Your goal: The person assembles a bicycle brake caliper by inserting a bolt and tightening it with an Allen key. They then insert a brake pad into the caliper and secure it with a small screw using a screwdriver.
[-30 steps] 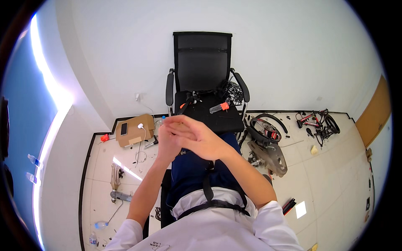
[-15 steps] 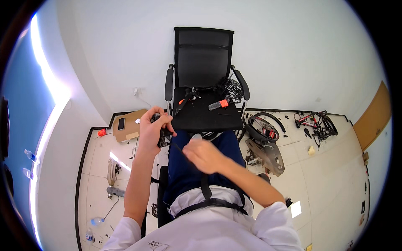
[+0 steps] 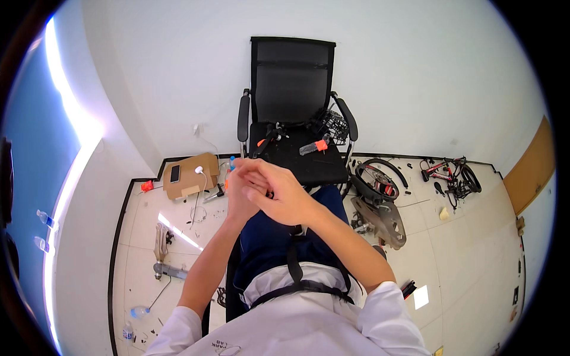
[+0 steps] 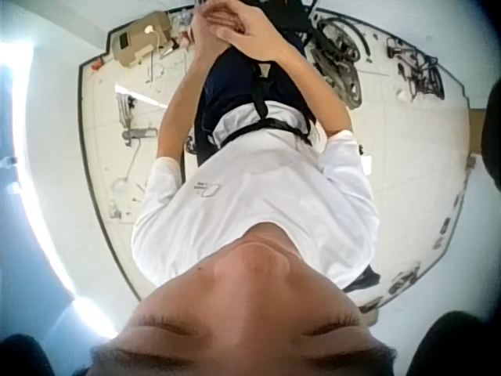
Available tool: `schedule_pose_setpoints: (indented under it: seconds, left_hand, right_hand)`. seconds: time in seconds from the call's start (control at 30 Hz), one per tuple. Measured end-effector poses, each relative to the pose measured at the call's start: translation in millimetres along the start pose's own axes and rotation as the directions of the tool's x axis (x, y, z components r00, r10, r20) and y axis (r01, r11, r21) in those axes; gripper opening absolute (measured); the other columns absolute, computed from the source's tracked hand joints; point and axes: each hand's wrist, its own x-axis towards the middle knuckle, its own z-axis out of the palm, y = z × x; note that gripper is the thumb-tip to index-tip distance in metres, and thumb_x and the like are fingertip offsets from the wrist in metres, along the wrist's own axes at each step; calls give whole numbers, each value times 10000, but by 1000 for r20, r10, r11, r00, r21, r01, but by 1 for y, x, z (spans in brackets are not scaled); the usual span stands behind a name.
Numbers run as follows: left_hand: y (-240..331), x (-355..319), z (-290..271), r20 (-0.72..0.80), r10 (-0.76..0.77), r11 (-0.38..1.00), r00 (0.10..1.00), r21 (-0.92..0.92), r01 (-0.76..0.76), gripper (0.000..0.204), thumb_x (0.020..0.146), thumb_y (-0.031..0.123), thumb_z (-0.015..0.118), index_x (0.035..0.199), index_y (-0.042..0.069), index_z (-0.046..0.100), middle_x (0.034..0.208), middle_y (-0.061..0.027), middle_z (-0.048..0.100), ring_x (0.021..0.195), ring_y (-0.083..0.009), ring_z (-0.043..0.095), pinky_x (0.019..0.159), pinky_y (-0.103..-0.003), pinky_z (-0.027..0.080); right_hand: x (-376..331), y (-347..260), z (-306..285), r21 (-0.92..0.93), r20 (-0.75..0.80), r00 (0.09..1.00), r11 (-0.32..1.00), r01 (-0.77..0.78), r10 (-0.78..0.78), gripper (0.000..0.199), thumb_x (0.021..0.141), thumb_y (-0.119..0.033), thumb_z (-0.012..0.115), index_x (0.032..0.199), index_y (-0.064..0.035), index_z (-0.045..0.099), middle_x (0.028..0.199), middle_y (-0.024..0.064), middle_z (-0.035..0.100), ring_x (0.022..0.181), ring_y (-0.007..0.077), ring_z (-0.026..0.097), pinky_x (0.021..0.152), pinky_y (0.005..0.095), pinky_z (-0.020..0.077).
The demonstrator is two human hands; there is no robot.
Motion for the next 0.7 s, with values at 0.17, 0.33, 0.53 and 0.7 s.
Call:
schedule_pose_setpoints:
  seconds: [0.17, 0.33, 0.53, 0.7]
  left_hand:
    - [16, 0, 5, 62, -11, 995, 998, -102, 17, 125, 734, 23, 598, 854, -12, 592, 721, -52, 623, 627, -93, 594, 537, -247, 465]
    - [36, -3, 4, 382, -374, 815, 845, -299, 496, 78, 771, 18, 574, 840, -12, 595, 702, -56, 596, 541, -108, 572, 475, -239, 428]
    - [61, 1, -8, 477, -445, 581, 758, -490, 650, 115, 765, -20, 631, 779, 19, 524, 596, -17, 465, 495, -130, 567, 451, -305, 518]
    - [56, 14, -27, -57, -407, 786, 912, -531, 317, 134, 789, -19, 636, 798, 26, 510, 602, -36, 482, 489, -147, 579, 454, -305, 529]
  right_hand:
    - [4, 1, -14, -558, 160, 910, 726, 402, -382, 308, 640, -97, 702, 889, 30, 572, 1262, 219, 558, 1140, 387, 565, 916, 418, 496]
    - [-2, 6, -40, -631, 345, 810, 522, 574, -474, 493, 667, -409, 699, 878, 21, 583, 1044, 178, 601, 981, 361, 584, 833, 444, 488]
    - [-19, 26, -56, -650, 308, 772, 469, 598, -556, 408, 657, -372, 712, 718, -28, 503, 724, 117, 493, 684, 313, 511, 650, 411, 439]
    - [-60, 44, -9, -556, 52, 980, 809, 189, -194, 250, 755, -137, 698, 726, -45, 468, 632, 85, 458, 522, 262, 464, 494, 362, 372]
